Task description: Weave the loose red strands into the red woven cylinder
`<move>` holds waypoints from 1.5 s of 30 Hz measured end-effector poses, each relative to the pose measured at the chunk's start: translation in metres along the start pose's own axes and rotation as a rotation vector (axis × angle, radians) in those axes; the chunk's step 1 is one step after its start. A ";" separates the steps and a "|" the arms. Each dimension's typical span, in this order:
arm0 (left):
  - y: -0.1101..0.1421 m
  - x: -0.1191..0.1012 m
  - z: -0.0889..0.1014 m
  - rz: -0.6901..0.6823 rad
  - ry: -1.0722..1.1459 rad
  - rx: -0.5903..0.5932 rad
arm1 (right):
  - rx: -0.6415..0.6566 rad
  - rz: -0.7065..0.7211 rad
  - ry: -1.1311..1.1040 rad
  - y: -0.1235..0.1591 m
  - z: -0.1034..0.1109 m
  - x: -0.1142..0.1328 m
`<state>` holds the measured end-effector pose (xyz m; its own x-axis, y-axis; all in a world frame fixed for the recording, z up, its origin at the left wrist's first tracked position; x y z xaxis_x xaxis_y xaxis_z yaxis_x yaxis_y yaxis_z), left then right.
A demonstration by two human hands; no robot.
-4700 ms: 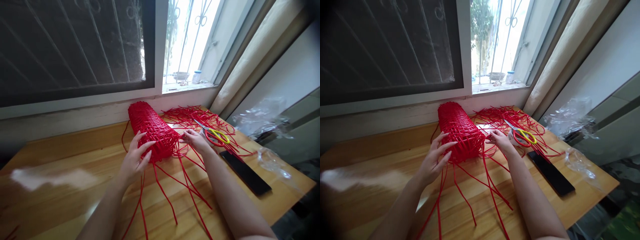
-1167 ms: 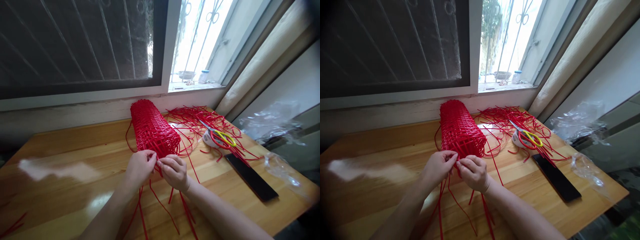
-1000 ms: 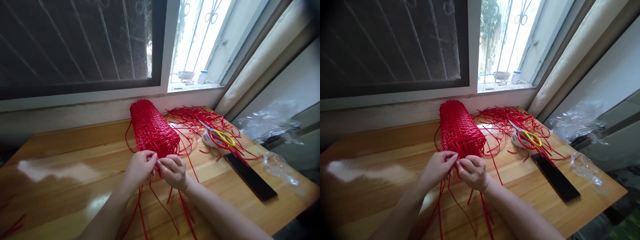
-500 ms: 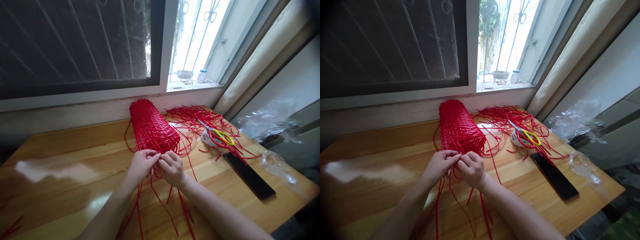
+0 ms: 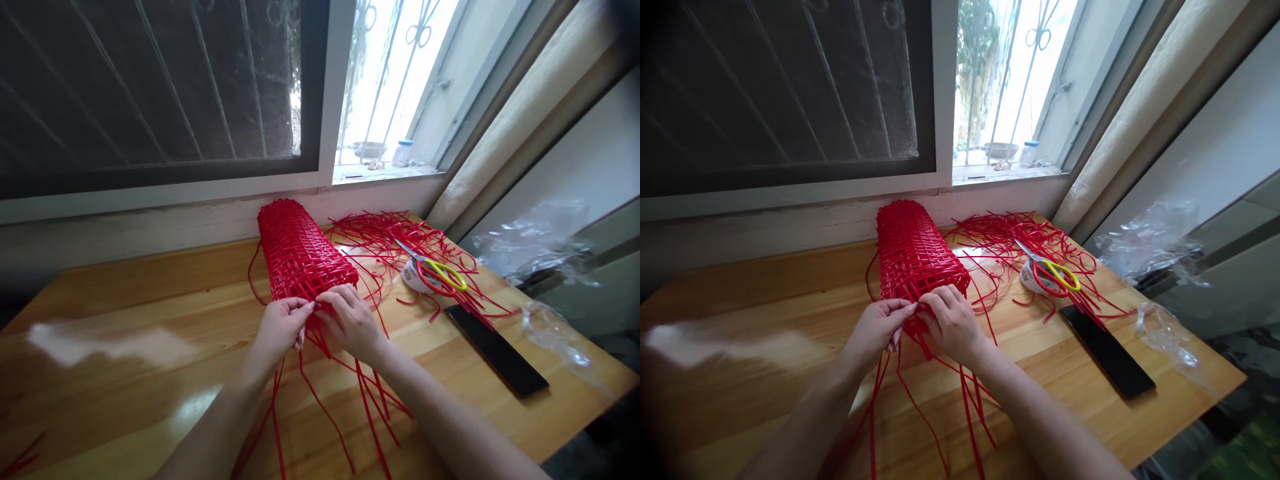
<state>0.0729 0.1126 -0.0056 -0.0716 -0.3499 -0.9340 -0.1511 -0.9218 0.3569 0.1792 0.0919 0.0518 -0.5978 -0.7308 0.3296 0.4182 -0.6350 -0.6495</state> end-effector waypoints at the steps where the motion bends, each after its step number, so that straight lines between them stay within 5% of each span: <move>1: 0.000 0.001 0.000 0.003 0.014 0.015 | 0.007 0.003 0.012 0.000 -0.002 -0.001; 12: -0.002 0.002 -0.001 0.011 0.036 0.079 | -0.055 -0.057 -0.074 0.003 -0.005 -0.008; 24: 0.001 -0.002 -0.002 0.005 -0.093 -0.001 | 0.000 -0.487 -0.517 0.007 -0.015 -0.053; 36: 0.003 0.000 -0.002 -0.012 -0.206 -0.015 | -0.260 -0.585 -0.172 0.010 0.058 -0.085; 45: 0.010 -0.003 -0.004 -0.014 -0.220 0.021 | -0.334 -0.701 0.031 0.025 0.090 -0.130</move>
<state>0.0759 0.1041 0.0009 -0.2819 -0.2902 -0.9145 -0.1743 -0.9218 0.3462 0.3290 0.1486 0.0541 -0.6674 -0.1756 0.7237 -0.2904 -0.8335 -0.4700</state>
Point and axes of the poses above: each hand's wrist, its own y-axis away from the middle knuckle, its own z-axis out of the back of the hand, x = y × z, the point moved 9 cm from there along -y, towards the middle knuckle, and after that the axes turned 3 degrees about z, right-handed, at the moved point
